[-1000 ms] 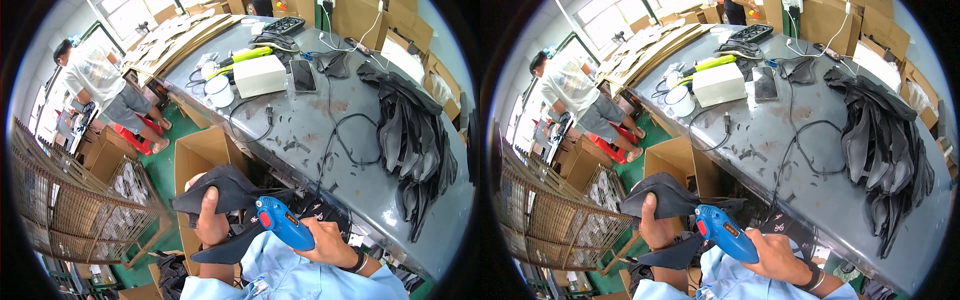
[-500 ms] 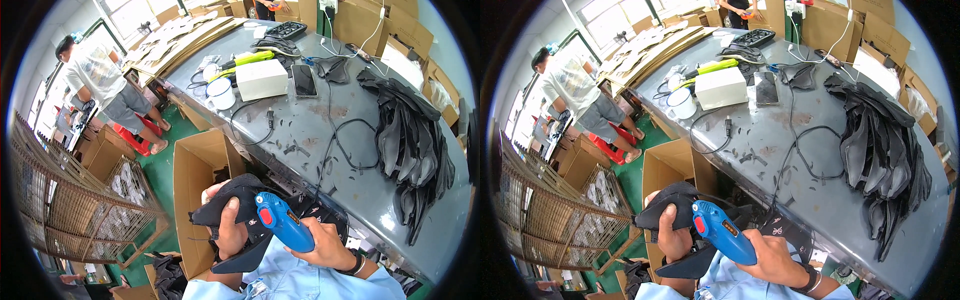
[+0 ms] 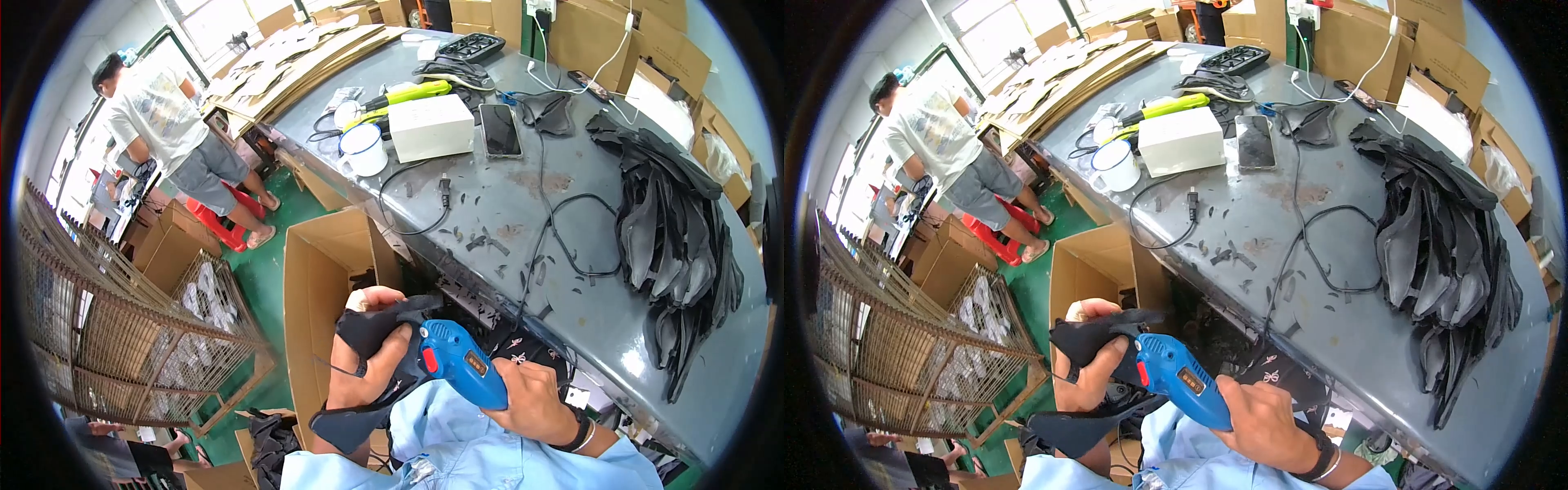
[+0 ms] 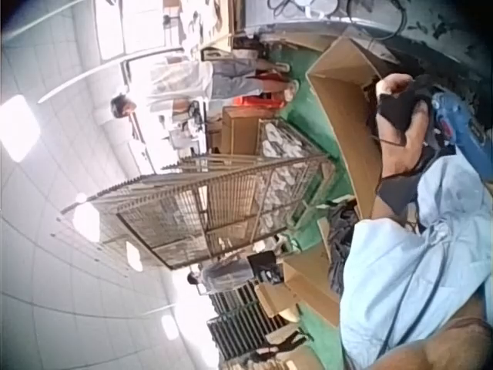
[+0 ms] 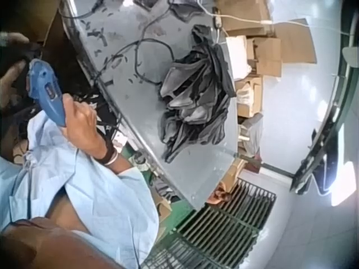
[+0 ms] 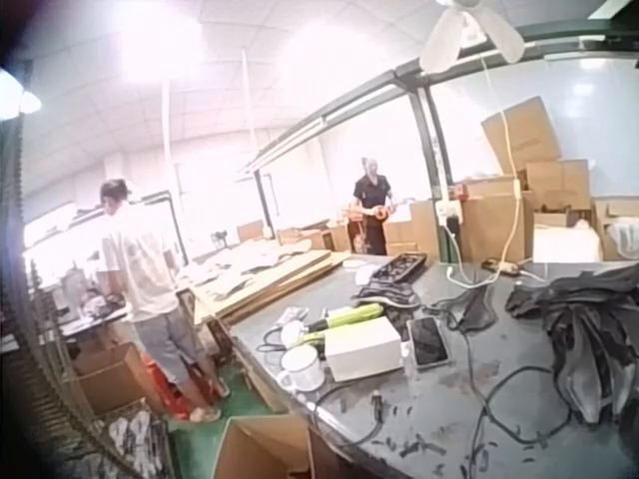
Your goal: The person trims excess material from black shoe components using electric shears, handling each piece one at a time. They rotate the components by hand to reach different edges before placing the finished pieces into a cardboard box.
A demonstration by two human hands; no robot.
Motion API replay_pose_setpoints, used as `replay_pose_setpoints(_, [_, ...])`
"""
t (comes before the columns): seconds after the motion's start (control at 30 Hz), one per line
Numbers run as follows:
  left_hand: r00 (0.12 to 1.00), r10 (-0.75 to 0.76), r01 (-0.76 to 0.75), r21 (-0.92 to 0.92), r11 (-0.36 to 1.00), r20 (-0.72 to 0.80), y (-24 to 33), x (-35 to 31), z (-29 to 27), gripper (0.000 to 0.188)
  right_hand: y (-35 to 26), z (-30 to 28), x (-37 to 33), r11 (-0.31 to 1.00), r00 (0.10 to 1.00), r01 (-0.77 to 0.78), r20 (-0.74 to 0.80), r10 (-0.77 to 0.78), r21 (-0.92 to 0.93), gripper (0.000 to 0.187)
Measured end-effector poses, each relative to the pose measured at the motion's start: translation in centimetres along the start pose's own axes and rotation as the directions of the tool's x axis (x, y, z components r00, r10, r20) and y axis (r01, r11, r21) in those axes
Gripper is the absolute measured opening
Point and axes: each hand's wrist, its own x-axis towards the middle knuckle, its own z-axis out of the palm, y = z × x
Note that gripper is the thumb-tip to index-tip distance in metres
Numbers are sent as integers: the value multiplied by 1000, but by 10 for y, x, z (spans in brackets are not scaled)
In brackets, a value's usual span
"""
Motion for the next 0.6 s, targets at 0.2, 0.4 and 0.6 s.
replay_pose_setpoints(0.2, [988,35,-30,-39,999,148,-20,3,-3,33,1,-1,1,991,999,44,21,-47,123,61])
replay_pose_setpoints(0.4, [851,117,-293,279,915,513,-21,18,-22,34,2,-8,8,981,997,35,64,-48,191,62])
replay_pose_setpoints(0.6, [642,10,-64,40,997,767,-34,11,5,61,3,-10,7,882,932,-314,-61,356,353,55])
